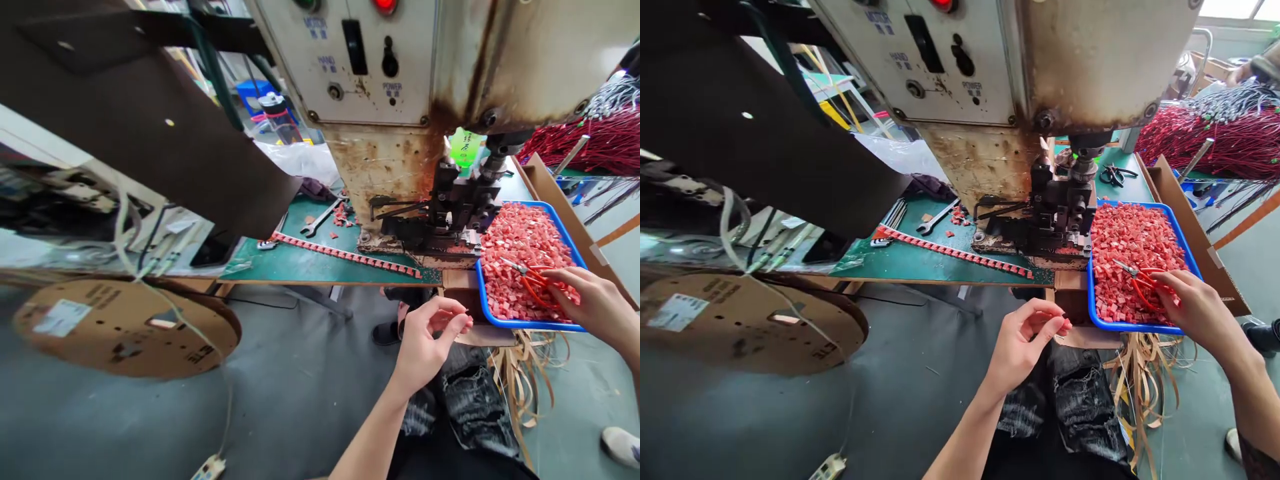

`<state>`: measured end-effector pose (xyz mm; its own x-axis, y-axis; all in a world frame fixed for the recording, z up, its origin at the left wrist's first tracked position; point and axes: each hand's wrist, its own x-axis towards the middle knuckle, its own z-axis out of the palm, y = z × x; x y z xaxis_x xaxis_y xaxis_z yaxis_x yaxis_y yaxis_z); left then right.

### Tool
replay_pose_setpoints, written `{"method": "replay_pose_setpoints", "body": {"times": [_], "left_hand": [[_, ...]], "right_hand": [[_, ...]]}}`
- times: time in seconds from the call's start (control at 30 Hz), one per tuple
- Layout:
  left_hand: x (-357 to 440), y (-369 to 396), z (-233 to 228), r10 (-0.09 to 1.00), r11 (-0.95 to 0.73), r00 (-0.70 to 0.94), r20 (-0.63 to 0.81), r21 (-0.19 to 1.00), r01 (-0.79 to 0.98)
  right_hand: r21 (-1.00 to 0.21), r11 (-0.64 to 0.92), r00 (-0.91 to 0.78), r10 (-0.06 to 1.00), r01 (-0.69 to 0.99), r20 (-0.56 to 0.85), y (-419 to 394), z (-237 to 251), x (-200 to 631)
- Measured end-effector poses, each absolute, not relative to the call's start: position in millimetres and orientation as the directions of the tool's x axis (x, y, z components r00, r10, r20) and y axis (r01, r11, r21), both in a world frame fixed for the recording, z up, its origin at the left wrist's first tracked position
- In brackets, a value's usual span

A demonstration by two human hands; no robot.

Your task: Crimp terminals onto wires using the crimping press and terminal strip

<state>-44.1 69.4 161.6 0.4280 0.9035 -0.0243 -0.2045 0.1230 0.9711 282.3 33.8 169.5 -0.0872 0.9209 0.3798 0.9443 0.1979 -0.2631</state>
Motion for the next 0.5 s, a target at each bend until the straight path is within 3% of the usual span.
{"method": "replay_pose_setpoints", "body": {"times": [0.13,0.27,0.37,0.43,0.5], "left_hand": [[-42.5,71.3,164.3,0.926,0.095,0.378,0.005,0.965,-0.244],[-43.5,69.8,166.9,0.944,0.12,0.329,-0.011,0.943,-0.311],[-41.8,66.4,169.5,0.954,0.088,0.3,0.012,0.944,-0.318],[-40.4,63.9,171.2,0.959,0.037,0.279,0.047,0.957,-0.289],[-40.7,62.0,172.4,0.965,-0.031,0.246,0.09,0.971,-0.237]], "right_hand": [[-0.228,0.241,-0.15,0.924,0.943,0.353,40.6,168.6,285.4],[-0.243,0.228,-0.101,0.89,0.943,0.445,31.0,188.0,258.5],[-0.492,0.235,0.036,0.877,0.838,0.479,15.0,197.8,207.1],[-0.724,0.247,0.039,0.934,0.643,0.354,8.2,194.1,167.9],[-0.879,0.214,0.085,0.958,0.426,0.274,7.1,184.4,135.1]]}}
